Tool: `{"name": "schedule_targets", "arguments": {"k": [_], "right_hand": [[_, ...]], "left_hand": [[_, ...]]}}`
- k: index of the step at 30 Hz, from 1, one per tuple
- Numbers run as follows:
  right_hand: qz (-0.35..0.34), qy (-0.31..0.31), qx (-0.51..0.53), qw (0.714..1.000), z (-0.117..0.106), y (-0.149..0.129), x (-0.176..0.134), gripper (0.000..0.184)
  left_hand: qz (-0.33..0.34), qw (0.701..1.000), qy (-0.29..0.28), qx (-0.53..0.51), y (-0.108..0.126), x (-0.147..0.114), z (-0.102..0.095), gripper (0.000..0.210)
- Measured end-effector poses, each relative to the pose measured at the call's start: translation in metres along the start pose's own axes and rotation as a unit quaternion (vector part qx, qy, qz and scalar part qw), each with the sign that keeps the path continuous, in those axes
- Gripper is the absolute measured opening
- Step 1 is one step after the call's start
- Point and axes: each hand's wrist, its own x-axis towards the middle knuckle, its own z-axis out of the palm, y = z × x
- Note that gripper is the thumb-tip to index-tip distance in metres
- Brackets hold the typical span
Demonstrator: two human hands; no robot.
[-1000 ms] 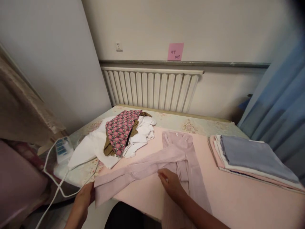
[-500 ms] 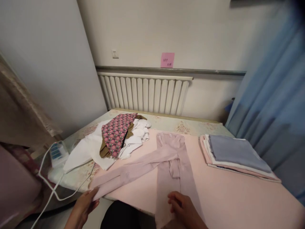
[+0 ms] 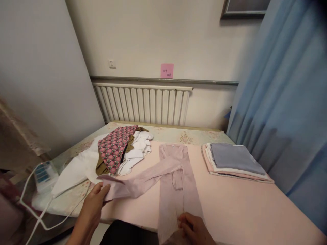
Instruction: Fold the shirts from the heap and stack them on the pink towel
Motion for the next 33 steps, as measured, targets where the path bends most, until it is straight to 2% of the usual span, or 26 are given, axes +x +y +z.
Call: {"name": "schedule_targets", "arguments": {"k": [4, 8, 11, 14, 18, 22, 26, 30, 33], "right_hand": [[-0.023, -0.003, 0.043, 0.999, 0.005, -0.013, 0.003, 0.019], [-0.073, 0.024, 0.063, 0.995, 0.002, -0.016, 0.000, 0.028], [-0.111, 0.058, 0.041, 0.991, -0.008, -0.015, -0.009, 0.048], [-0.134, 0.115, -0.007, 0.984, -0.021, -0.015, -0.021, 0.065], [-0.135, 0.166, -0.026, 0.976, -0.031, -0.016, -0.032, 0.073], [-0.064, 0.265, 0.013, 0.962, -0.032, -0.019, -0.036, 0.063], [-0.003, 0.340, 0.010, 0.940, -0.034, -0.023, -0.035, 0.052], [0.012, 0.363, 0.023, 0.931, -0.046, -0.024, -0.030, 0.047], [0.002, 0.365, 0.047, 0.930, -0.062, -0.030, -0.026, 0.048]], "left_hand": [[0.066, 0.994, -0.079, 0.022, 0.040, -0.038, 0.053, 0.035], [0.144, 0.972, -0.179, 0.058, 0.057, -0.073, 0.104, 0.029], [0.175, 0.954, -0.224, 0.091, 0.056, -0.097, 0.138, 0.025], [0.205, 0.942, -0.234, 0.125, 0.046, -0.121, 0.169, 0.020], [0.230, 0.923, -0.269, 0.153, 0.023, -0.153, 0.204, 0.016], [0.227, 0.897, -0.336, 0.177, 0.002, -0.172, 0.226, 0.019], [0.220, 0.881, -0.372, 0.190, -0.008, -0.177, 0.235, 0.019], [0.242, 0.887, -0.364, 0.149, -0.020, -0.171, 0.233, 0.017], [0.246, 0.900, -0.324, 0.155, -0.037, -0.155, 0.226, 0.019]]}}
